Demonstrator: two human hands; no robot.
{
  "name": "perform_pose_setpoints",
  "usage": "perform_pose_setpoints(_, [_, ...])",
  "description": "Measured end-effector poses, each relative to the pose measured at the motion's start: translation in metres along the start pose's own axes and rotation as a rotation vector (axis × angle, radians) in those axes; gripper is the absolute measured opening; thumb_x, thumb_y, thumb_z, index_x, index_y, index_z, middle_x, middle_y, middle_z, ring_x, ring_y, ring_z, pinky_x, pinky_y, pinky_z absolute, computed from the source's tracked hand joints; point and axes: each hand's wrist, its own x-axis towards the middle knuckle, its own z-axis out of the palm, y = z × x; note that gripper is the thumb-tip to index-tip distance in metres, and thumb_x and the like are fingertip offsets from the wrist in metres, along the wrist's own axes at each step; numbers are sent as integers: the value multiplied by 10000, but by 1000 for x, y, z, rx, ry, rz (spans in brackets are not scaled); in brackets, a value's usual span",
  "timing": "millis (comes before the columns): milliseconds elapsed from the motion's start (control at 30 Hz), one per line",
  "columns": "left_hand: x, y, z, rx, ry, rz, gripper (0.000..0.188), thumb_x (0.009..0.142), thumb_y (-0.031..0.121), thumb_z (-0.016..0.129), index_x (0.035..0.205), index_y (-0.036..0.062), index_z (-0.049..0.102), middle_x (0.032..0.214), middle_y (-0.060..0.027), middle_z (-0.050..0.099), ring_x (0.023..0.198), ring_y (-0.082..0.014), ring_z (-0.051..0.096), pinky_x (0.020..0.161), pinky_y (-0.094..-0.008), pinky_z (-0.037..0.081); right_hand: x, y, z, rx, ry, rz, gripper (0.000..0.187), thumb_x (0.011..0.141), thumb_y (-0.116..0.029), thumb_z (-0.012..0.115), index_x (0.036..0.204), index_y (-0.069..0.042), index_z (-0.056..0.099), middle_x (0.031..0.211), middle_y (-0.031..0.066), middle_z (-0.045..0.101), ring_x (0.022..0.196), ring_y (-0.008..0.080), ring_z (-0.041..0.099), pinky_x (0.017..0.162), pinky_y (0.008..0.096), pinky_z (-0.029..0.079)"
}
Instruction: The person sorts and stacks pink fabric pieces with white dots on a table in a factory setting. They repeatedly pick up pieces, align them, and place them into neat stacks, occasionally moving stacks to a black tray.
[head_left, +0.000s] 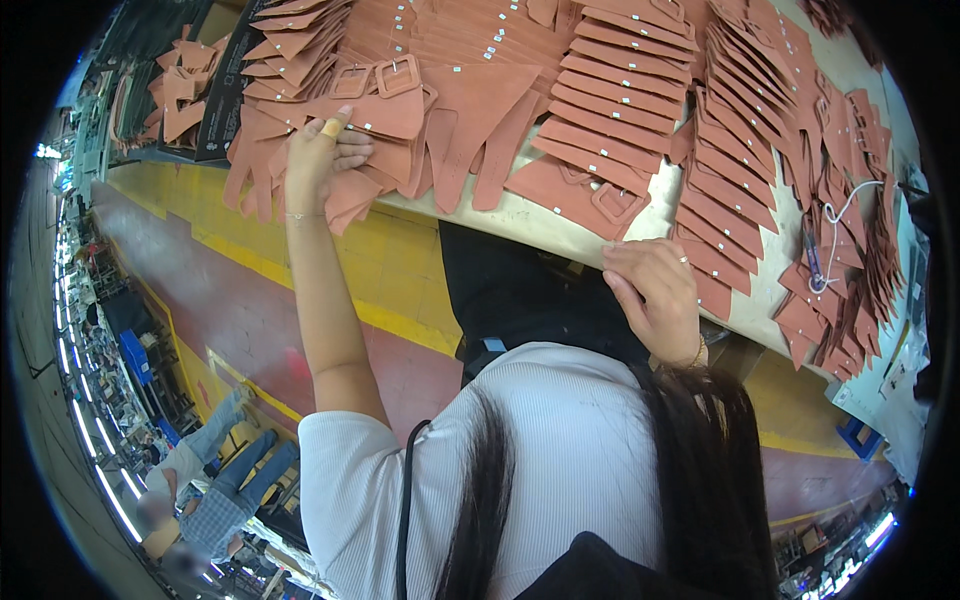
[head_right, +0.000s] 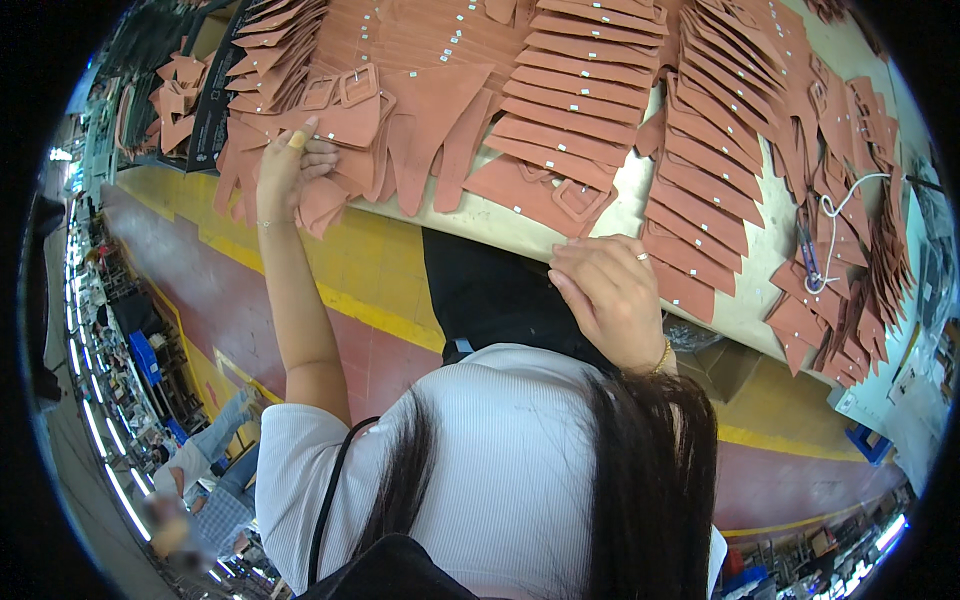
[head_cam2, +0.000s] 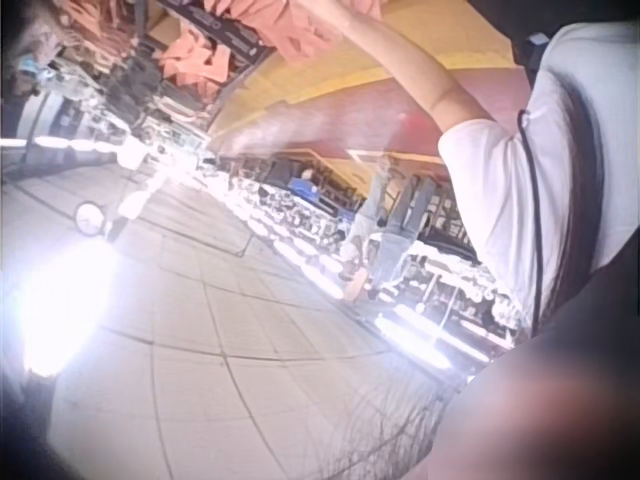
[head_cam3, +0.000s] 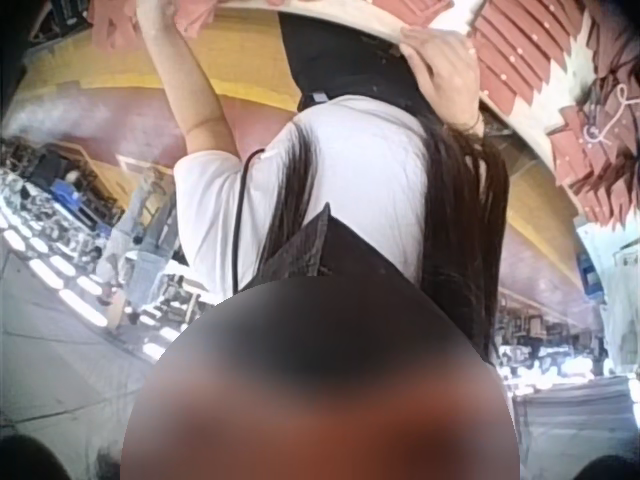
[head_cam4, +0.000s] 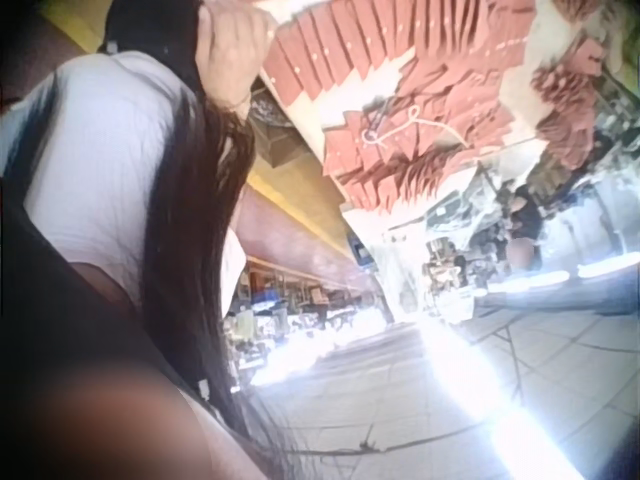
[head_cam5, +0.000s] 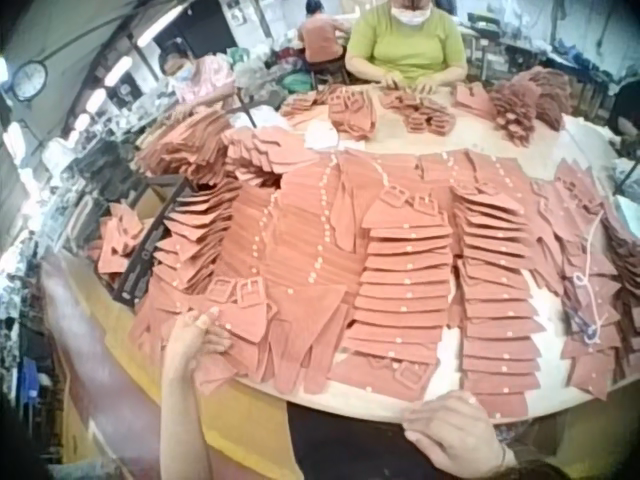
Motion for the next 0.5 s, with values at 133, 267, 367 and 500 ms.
perform_pose_setpoints(133, [-3, 2, -13, 112, -30, -11, 340, 894, 338, 651, 938, 7, 585, 640, -42, 611, 533, -126, 613, 494, -206, 496, 2, 1, -4, -8, 5, -3, 113, 752, -53, 715, 840, -35, 645, 888, 57, 682, 861, 226, 637, 775, 345, 451])
perform_pose_setpoints(267, [-12, 6, -19, 272, 42, 77, 380, 876, 396, 661, 849, 21, 610, 563, -17, 567, 450, -93, 539, 420, -198, 392, -7, 12, -22, -88, 29, 69, 108, 754, -53, 709, 838, -33, 644, 876, 66, 675, 853, 237, 635, 764, 354, 454])
perform_pose_setpoints(367, [-37, 18, -15, 257, 36, 144, 356, 886, 383, 650, 824, 36, 600, 508, 7, 507, 382, -80, 452, 387, -199, 339, -18, 25, -43, -215, 103, 183, 60, 790, -42, 673, 842, -31, 647, 872, 75, 673, 856, 257, 635, 777, 366, 455])
perform_pose_setpoints(500, [-74, 23, 18, 133, -257, 143, 300, 909, 333, 621, 830, 45, 596, 544, -1, 522, 426, -75, 477, 415, -194, 365, -31, 35, -58, -287, 195, 271, 59, 803, -42, 665, 860, -33, 657, 885, 84, 673, 866, 258, 631, 778, 358, 458])
